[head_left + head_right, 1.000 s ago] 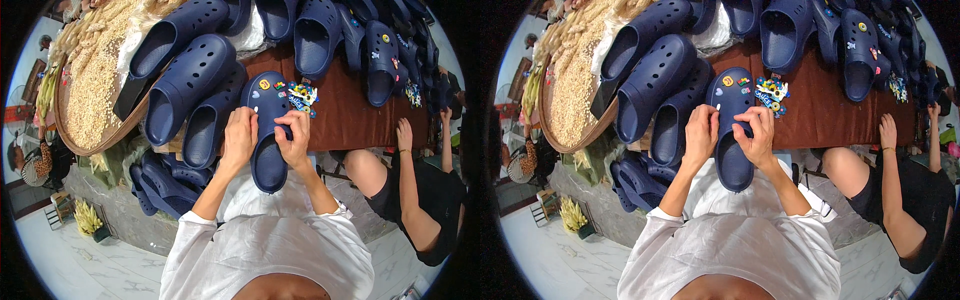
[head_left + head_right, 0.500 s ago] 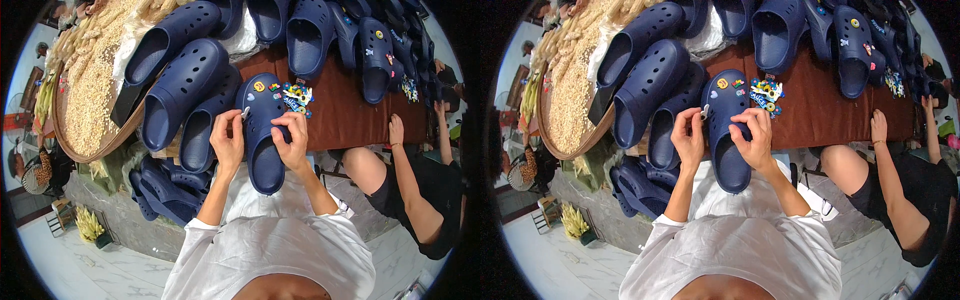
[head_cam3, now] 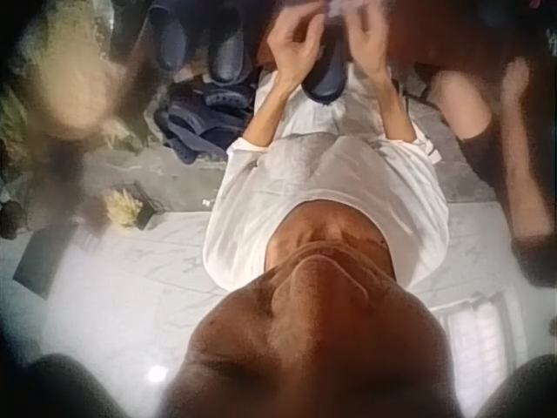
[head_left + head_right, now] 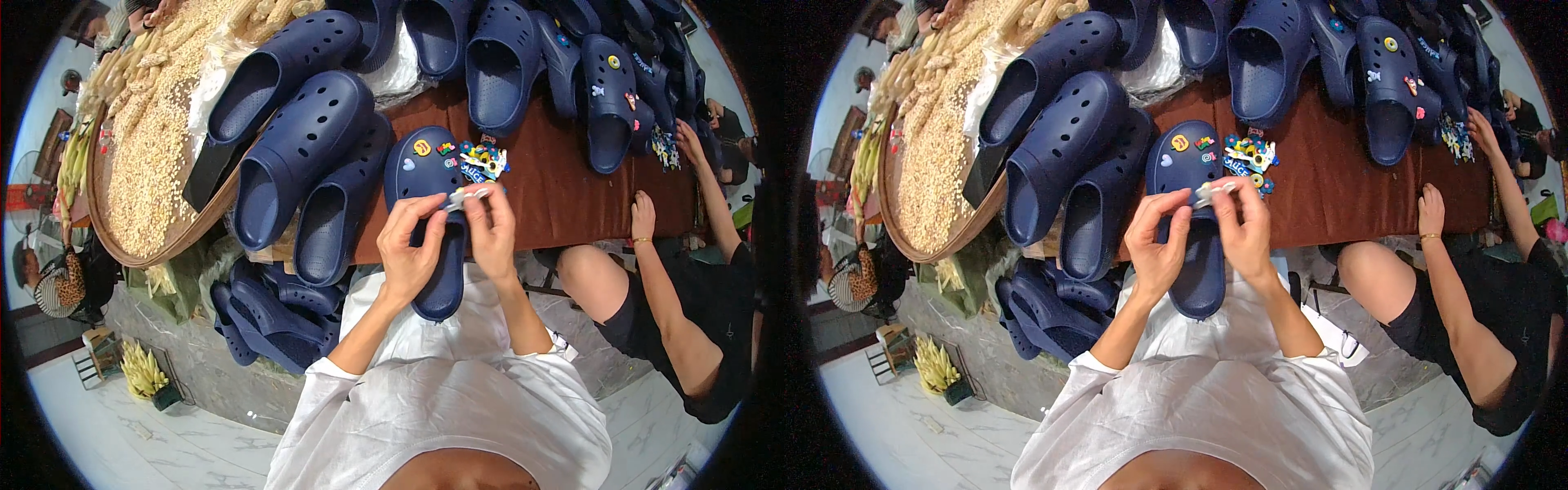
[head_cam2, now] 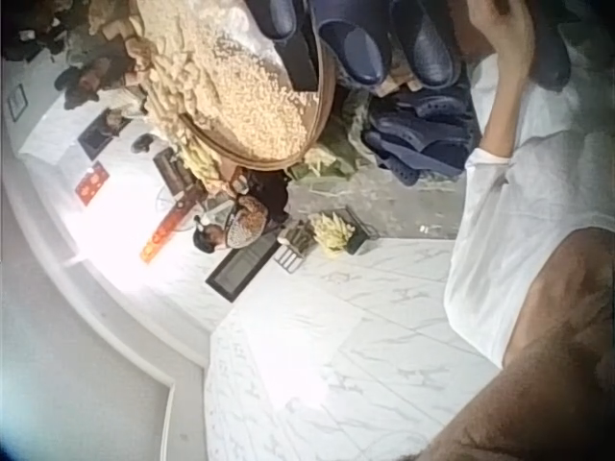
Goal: Decorating and finishing shoes by attaching small charms to the holes of rubber clogs.
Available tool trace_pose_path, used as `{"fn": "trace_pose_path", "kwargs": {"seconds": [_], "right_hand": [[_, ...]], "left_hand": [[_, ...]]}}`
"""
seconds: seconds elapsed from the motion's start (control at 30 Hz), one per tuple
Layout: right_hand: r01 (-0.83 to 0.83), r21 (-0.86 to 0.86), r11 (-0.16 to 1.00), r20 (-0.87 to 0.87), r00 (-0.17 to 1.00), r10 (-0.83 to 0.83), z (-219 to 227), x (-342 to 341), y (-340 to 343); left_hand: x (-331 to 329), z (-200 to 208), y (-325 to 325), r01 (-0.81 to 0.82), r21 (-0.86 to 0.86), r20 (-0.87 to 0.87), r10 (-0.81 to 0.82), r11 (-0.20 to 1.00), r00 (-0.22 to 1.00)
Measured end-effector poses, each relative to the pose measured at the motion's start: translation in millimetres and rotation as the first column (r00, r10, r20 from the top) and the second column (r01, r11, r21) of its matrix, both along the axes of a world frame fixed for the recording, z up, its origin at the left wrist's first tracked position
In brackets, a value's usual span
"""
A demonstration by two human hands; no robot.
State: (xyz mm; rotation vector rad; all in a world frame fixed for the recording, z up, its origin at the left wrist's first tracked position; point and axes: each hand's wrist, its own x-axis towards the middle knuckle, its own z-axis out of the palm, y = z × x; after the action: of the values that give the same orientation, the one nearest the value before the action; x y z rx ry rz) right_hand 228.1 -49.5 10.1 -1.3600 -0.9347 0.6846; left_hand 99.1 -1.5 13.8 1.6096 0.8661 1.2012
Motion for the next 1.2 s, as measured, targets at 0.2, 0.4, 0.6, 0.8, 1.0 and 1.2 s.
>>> {"fn": "trace_pose_path", "kwargs": {"seconds": [0.2,0.4,0.6,0.8,1.0,1.2], "right_hand": [[0.227,-0.166,0.960,0.176,0.964,-0.198,-47.5,63.4,11.2],[0.371,-0.145,0.917,0.423,0.861,-0.282,-62.3,76.0,15.9],[0.186,-0.184,0.965,0.293,0.948,-0.127,-39.4,51.3,28.1],[0.174,-0.327,0.929,0.385,0.922,-0.037,-39.7,39.1,61.1],[0.173,-0.433,0.884,0.453,0.890,0.048,-35.0,44.3,68.7],[0.121,-0.382,0.916,0.534,0.838,0.112,-33.8,46.1,69.7]], "left_hand": [[-22.7,-14.7,15.2,-0.137,0.017,-0.194,0.138,0.990,0.971],[-24.2,-19.3,40.2,-0.059,-0.008,-0.384,0.052,0.998,0.922],[-9.7,-25.2,58.7,0.010,0.115,-0.457,0.044,0.993,0.888],[6.3,-39.1,70.9,0.001,0.181,-0.481,0.088,0.984,0.872],[10.4,-43.8,78.2,-0.058,0.167,-0.518,0.138,0.984,0.844],[13.8,-36.7,79.1,-0.092,0.179,-0.617,0.185,0.980,0.765]]}}
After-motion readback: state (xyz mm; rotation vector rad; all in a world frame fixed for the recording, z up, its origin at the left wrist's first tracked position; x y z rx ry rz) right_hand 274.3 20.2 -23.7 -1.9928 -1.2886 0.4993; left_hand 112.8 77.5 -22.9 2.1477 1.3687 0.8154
